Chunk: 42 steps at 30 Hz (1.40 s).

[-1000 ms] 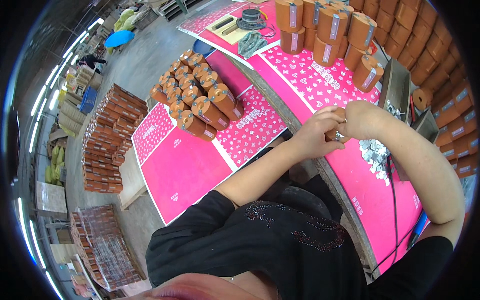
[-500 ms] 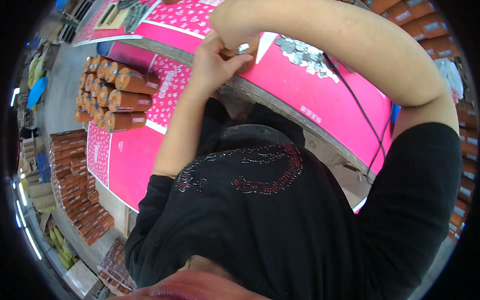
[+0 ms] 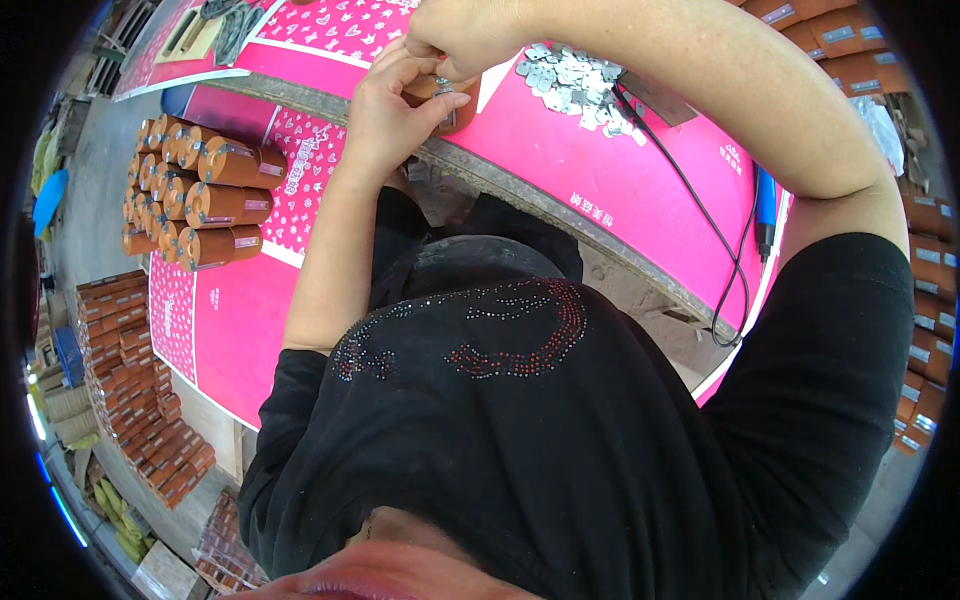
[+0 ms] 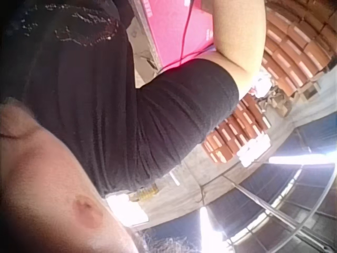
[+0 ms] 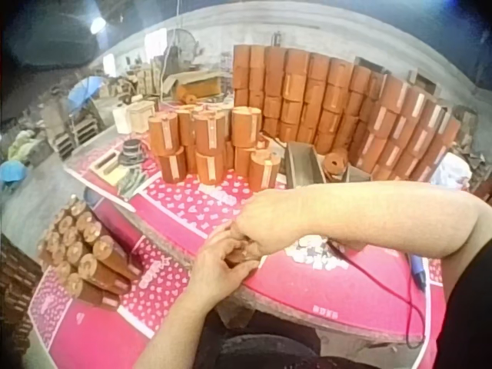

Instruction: Assembling small metal components onto cylindrical parts at a workbench.

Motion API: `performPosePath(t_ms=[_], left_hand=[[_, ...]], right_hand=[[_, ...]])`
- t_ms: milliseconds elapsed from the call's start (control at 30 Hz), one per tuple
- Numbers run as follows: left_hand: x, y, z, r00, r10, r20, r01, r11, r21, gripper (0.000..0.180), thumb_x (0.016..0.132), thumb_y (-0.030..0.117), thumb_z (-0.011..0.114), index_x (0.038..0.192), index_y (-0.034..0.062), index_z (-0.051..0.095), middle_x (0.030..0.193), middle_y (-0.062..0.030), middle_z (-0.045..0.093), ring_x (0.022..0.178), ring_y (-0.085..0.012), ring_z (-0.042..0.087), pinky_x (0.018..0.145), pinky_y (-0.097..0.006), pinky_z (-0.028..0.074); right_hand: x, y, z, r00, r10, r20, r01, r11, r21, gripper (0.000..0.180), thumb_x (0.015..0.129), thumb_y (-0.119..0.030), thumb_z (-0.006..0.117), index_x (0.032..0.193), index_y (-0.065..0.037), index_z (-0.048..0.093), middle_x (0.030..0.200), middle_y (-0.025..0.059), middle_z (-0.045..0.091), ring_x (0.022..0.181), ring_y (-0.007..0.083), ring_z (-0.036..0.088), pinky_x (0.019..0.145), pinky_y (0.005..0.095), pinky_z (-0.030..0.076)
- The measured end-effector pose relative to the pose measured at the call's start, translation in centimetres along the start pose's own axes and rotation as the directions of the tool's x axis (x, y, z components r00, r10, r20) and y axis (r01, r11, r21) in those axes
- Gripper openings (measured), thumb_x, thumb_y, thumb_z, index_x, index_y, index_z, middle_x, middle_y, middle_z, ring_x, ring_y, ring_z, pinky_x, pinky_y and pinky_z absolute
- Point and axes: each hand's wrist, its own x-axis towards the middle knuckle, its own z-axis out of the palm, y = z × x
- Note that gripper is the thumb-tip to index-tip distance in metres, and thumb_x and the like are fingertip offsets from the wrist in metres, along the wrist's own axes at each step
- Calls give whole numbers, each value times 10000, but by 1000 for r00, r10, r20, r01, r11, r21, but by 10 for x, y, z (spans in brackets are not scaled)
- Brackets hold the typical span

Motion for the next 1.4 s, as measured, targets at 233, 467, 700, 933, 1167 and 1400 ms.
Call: performPosePath(t_ms=[233, 467, 700, 933, 1167, 1400], left_hand=[[-1, -3, 1, 1000, 6, -26, -8, 998, -62, 290, 585, 84, 786, 831, 31, 641, 969, -108, 632, 1127, -293, 498, 923, -369, 420], [-2, -6, 5, 994, 81, -67, -78, 996, 35, 316, 591, 87, 793, 853, 9, 634, 1009, -107, 624, 1112, -267, 514, 897, -348, 436], [0, -3, 3, 996, 61, -58, -62, 998, -12, 326, 583, 90, 796, 849, 16, 624, 975, -121, 627, 1112, -287, 499, 929, -373, 408], [1, 21, -11, 999, -14, -41, 7, 986, -169, 333, 617, 137, 784, 879, 29, 608, 935, -106, 630, 981, -251, 571, 870, -360, 439], [0, 40, -19, 975, 158, -159, -167, 985, -47, 168, 684, 141, 739, 759, 39, 628, 777, -75, 635, 694, -225, 583, 744, -327, 438], [-9, 51, -28, 997, 15, -72, -32, 969, -245, 131, 717, 87, 711, 810, 10, 662, 723, -66, 638, 648, -161, 593, 649, -275, 461]], right_hand=[[31, 21, -5, 866, 20, 499, -175, 948, 266, 241, 711, -286, 615, 836, -81, 643, 788, 155, 639, 756, 326, 612, 677, 411, 479], [7, 14, -2, 994, 83, 73, -89, 992, 89, 248, 685, -266, 669, 870, -102, 653, 785, 157, 641, 755, 322, 618, 683, 403, 483], [25, 23, -11, 886, 99, 452, -267, 907, 326, 247, 685, -249, 680, 849, -68, 648, 755, 184, 628, 729, 325, 612, 663, 392, 484], [12, 26, -54, 764, 302, 571, -591, 683, 429, 311, 750, -274, 672, 856, 15, 633, 707, 175, 622, 668, 283, 606, 618, 372, 470], [-15, 29, -47, 849, 169, 501, -506, 529, 681, 275, 776, -253, 690, 873, 0, 644, 724, 67, 640, 695, 102, 578, 612, 266, 453], [-44, 19, -22, 938, 147, 315, -346, 312, 885, 243, 766, -104, 700, 977, -8, 626, 854, 50, 654, 757, 92, 582, 686, 266, 479]])
